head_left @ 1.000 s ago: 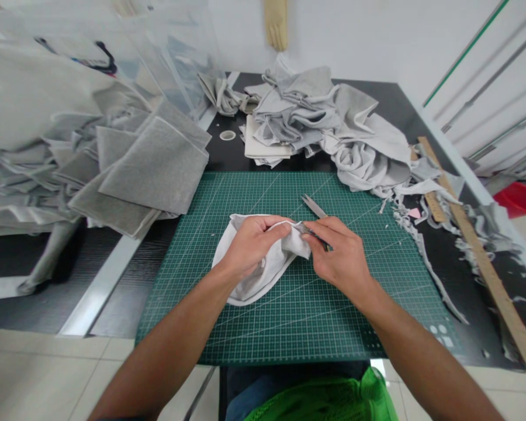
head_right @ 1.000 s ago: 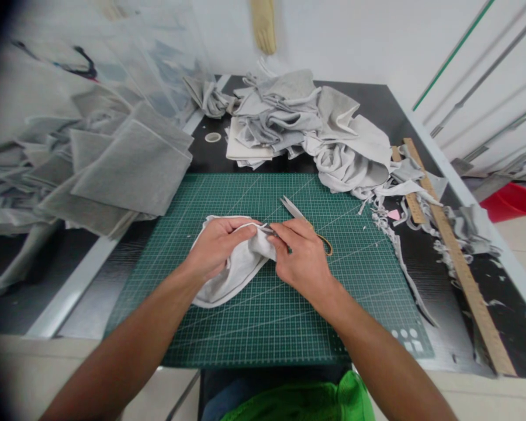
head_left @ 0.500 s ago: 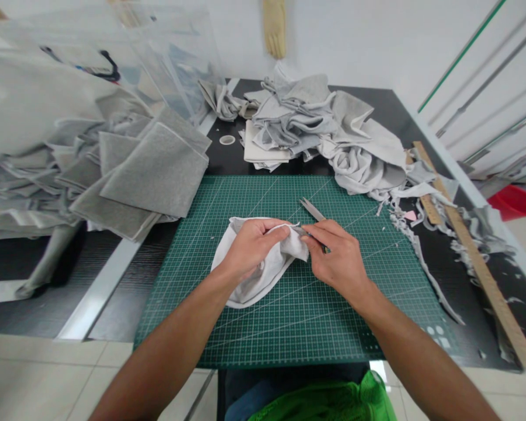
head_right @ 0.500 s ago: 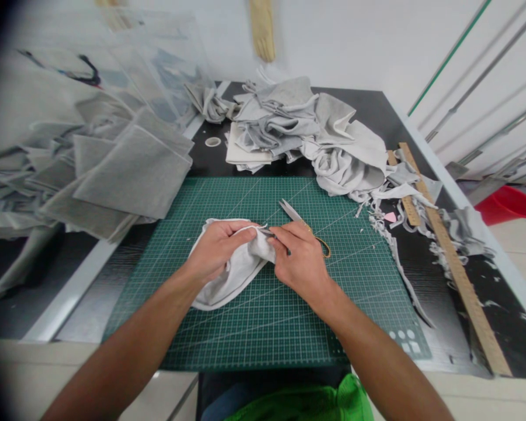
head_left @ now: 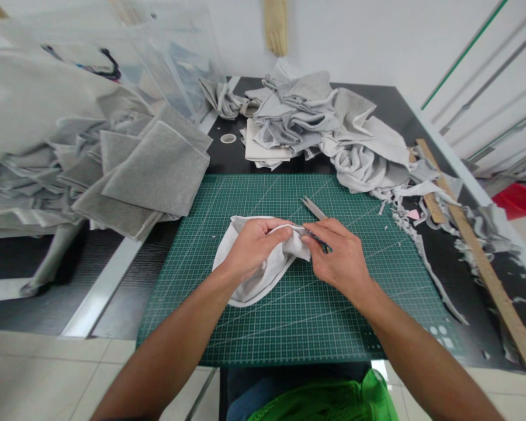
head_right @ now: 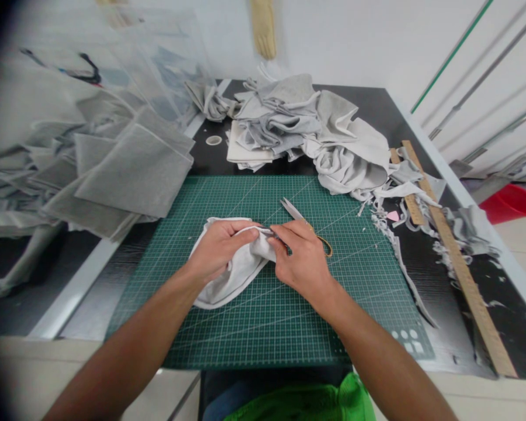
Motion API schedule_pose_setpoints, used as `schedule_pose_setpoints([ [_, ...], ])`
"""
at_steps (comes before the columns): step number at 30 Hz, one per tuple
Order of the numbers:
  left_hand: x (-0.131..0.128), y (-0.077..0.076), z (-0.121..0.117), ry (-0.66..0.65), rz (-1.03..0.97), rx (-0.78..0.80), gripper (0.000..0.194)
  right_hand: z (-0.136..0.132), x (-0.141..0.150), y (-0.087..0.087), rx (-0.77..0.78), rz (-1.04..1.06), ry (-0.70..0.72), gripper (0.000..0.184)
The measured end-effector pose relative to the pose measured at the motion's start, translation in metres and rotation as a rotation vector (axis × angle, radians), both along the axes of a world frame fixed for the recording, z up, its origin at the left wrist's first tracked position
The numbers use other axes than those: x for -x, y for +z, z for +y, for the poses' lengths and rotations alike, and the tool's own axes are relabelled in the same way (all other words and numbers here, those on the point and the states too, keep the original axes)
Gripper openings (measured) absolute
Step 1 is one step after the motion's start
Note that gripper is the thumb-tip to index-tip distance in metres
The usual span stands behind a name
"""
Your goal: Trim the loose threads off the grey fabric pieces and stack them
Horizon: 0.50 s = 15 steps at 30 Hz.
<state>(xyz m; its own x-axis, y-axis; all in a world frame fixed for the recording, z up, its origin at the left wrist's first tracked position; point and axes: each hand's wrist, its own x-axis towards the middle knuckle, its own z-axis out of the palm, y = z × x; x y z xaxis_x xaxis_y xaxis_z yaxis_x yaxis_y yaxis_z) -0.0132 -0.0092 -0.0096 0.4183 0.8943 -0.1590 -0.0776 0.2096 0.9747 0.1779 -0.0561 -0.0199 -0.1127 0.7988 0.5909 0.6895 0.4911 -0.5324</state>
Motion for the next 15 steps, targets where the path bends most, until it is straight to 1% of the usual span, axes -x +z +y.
schedule_pose_setpoints([
  [6,0.0004,-0.0013,0.0007,0.007,0.01,-0.004,0.027,-0.0001,0.0003,-0.0003,-0.007,0.001,0.006,0.021],
  [15,0.0008,-0.0013,-0.0003,-0.029,0.016,-0.035,0.027,-0.0012,0.0015,0.0014,-0.002,-0.001,-0.003,0.021],
])
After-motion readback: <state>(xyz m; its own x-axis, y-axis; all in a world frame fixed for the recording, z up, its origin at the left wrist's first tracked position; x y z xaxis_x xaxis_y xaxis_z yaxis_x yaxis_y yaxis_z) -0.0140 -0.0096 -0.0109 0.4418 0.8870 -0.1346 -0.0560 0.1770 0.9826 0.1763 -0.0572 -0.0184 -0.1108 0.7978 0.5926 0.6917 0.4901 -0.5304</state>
